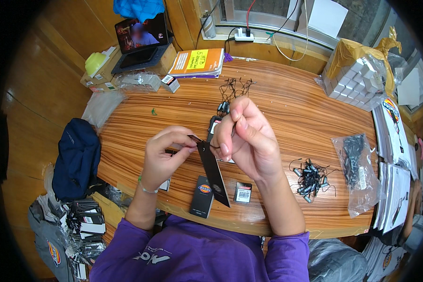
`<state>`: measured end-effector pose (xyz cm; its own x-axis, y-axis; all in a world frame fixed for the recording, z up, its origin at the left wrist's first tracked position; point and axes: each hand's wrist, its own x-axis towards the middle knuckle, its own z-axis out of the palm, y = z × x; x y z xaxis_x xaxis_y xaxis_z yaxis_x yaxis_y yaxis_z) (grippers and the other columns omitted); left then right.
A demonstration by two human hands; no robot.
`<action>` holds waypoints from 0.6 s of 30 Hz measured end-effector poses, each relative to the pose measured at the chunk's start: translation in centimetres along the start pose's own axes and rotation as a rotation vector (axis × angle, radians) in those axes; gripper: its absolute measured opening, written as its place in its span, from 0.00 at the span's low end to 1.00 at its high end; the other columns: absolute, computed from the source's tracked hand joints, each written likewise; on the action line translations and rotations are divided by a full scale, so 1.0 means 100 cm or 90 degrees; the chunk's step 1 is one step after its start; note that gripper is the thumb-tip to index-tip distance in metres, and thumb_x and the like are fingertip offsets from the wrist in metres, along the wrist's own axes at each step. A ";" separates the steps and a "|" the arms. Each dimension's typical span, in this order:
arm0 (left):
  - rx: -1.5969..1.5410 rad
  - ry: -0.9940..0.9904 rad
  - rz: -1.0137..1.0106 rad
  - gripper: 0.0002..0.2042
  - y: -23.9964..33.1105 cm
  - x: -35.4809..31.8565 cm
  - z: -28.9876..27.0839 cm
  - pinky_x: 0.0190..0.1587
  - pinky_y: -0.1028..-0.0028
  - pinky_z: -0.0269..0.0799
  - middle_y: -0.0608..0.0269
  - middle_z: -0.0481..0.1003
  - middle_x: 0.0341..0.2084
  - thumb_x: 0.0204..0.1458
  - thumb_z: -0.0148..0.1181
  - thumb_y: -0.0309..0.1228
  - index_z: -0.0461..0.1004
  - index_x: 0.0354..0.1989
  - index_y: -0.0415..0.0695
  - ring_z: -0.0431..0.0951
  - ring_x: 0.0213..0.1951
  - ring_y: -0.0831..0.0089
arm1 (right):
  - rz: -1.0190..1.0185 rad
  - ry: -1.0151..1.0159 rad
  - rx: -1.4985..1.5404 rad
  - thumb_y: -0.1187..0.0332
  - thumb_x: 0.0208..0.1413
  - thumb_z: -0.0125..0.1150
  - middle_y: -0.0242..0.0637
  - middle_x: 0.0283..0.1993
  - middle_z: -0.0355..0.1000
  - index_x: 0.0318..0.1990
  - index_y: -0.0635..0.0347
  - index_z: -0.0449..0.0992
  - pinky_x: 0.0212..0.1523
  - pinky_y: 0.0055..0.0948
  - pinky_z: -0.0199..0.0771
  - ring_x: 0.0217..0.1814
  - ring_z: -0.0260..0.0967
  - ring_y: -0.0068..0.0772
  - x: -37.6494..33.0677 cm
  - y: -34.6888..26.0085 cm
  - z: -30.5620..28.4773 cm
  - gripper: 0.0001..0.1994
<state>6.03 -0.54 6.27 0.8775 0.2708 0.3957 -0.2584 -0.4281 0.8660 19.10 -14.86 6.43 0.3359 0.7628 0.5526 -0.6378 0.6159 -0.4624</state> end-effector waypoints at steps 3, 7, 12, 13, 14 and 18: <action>0.031 0.037 -0.003 0.05 -0.003 0.000 0.010 0.38 0.72 0.71 0.57 0.74 0.31 0.41 0.59 0.18 0.74 0.28 0.37 0.75 0.35 0.67 | 0.015 0.062 0.020 0.66 0.58 0.46 0.42 0.26 0.67 0.39 0.55 0.58 0.29 0.26 0.65 0.25 0.63 0.30 -0.001 0.008 0.004 0.06; 0.050 -0.010 0.074 0.08 -0.004 0.004 0.013 0.40 0.72 0.69 0.56 0.72 0.34 0.45 0.58 0.21 0.71 0.35 0.34 0.74 0.37 0.68 | 0.001 0.135 -0.105 0.65 0.59 0.46 0.44 0.32 0.68 0.39 0.54 0.58 0.38 0.29 0.67 0.33 0.67 0.32 -0.001 0.016 0.011 0.07; -0.221 -0.080 -0.119 0.12 -0.011 -0.003 0.019 0.45 0.75 0.68 0.55 0.70 0.38 0.49 0.55 0.21 0.68 0.43 0.32 0.73 0.40 0.70 | -0.018 0.157 -0.143 0.65 0.59 0.45 0.45 0.33 0.68 0.39 0.55 0.58 0.41 0.30 0.68 0.35 0.67 0.32 0.000 0.016 0.010 0.06; -0.263 -0.088 -0.174 0.12 -0.013 -0.005 0.020 0.46 0.76 0.67 0.55 0.70 0.39 0.50 0.54 0.21 0.67 0.44 0.33 0.73 0.41 0.71 | -0.026 0.157 -0.138 0.65 0.59 0.45 0.45 0.33 0.68 0.39 0.55 0.58 0.40 0.30 0.68 0.35 0.67 0.32 0.000 0.014 0.009 0.06; -0.322 -0.089 -0.195 0.09 -0.014 -0.004 0.021 0.47 0.77 0.67 0.57 0.70 0.39 0.50 0.52 0.19 0.67 0.40 0.34 0.72 0.41 0.74 | -0.033 0.158 -0.133 0.65 0.59 0.45 0.45 0.33 0.68 0.38 0.55 0.58 0.40 0.30 0.68 0.35 0.67 0.32 0.000 0.012 0.007 0.06; -0.369 0.001 -0.126 0.03 -0.009 -0.002 0.024 0.43 0.79 0.68 0.60 0.69 0.35 0.51 0.50 0.18 0.64 0.32 0.37 0.71 0.40 0.79 | -0.077 0.173 -0.126 0.67 0.59 0.45 0.43 0.31 0.68 0.38 0.56 0.58 0.37 0.29 0.69 0.32 0.67 0.31 0.001 0.002 0.007 0.05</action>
<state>7.02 -2.30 4.68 0.9310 0.2983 0.2102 -0.2684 0.1694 0.9483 18.50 -14.84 6.91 0.5900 0.6901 0.4191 -0.4449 0.7110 -0.5446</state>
